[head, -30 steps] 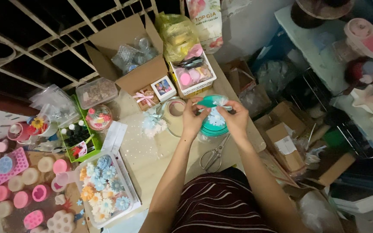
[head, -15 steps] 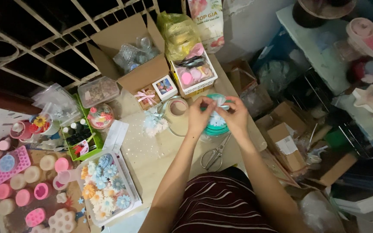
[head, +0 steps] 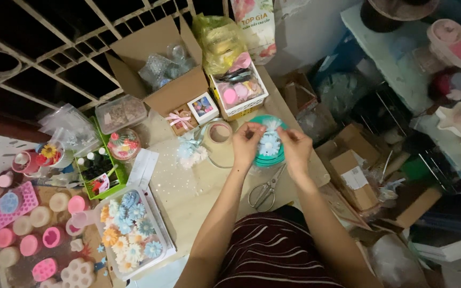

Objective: Packaging decorative candle wax pieces and decorating a storage jar.

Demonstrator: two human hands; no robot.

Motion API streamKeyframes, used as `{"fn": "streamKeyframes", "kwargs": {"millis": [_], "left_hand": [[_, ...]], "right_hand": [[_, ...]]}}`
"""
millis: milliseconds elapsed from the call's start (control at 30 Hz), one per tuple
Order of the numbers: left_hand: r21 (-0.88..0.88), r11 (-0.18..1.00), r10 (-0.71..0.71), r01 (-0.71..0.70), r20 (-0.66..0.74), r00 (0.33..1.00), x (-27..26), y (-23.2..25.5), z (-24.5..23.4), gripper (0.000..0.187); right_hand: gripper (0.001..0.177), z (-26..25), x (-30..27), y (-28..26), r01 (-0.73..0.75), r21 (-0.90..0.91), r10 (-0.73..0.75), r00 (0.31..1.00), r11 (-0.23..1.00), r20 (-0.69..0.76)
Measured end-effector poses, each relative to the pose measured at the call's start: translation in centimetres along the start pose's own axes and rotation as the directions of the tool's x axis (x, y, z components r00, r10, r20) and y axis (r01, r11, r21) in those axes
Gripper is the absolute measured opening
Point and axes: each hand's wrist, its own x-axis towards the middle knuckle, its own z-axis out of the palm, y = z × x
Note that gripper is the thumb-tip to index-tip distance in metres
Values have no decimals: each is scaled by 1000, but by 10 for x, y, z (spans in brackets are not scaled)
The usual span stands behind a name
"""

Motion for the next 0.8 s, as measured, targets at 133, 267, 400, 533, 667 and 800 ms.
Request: {"fn": "streamKeyframes", "kwargs": {"millis": [133, 267, 400, 533, 667, 800], "left_hand": [[-29, 999, -19, 19, -10, 1000, -1, -14, 1, 13], [-35, 998, -50, 48, -66, 997, -2, -19, 4, 13], [-57, 998, -35, 31, -69, 997, -1, -27, 4, 13], [-74, 996, -51, 46, -72, 996, -2, -32, 6, 14], [-66, 997, -45, 39, -107, 993, -5, -31, 7, 15], [-160, 987, -24, 5, -118, 993, -7, -30, 8, 15]], "right_hand": [[19, 6, -10, -15, 36, 79, -39, 999, 996, 29], [18, 7, -4, 8, 133, 84, -132, 991, 988, -16], [17, 7, -5, 17, 156, 64, -152, 987, 986, -58], [17, 6, 0, 36, 170, 124, -160, 983, 978, -91], [20, 5, 0, 44, 209, 93, -197, 972, 973, -126], [21, 6, -9, 21, 138, 47, -130, 980, 989, -148]]}}
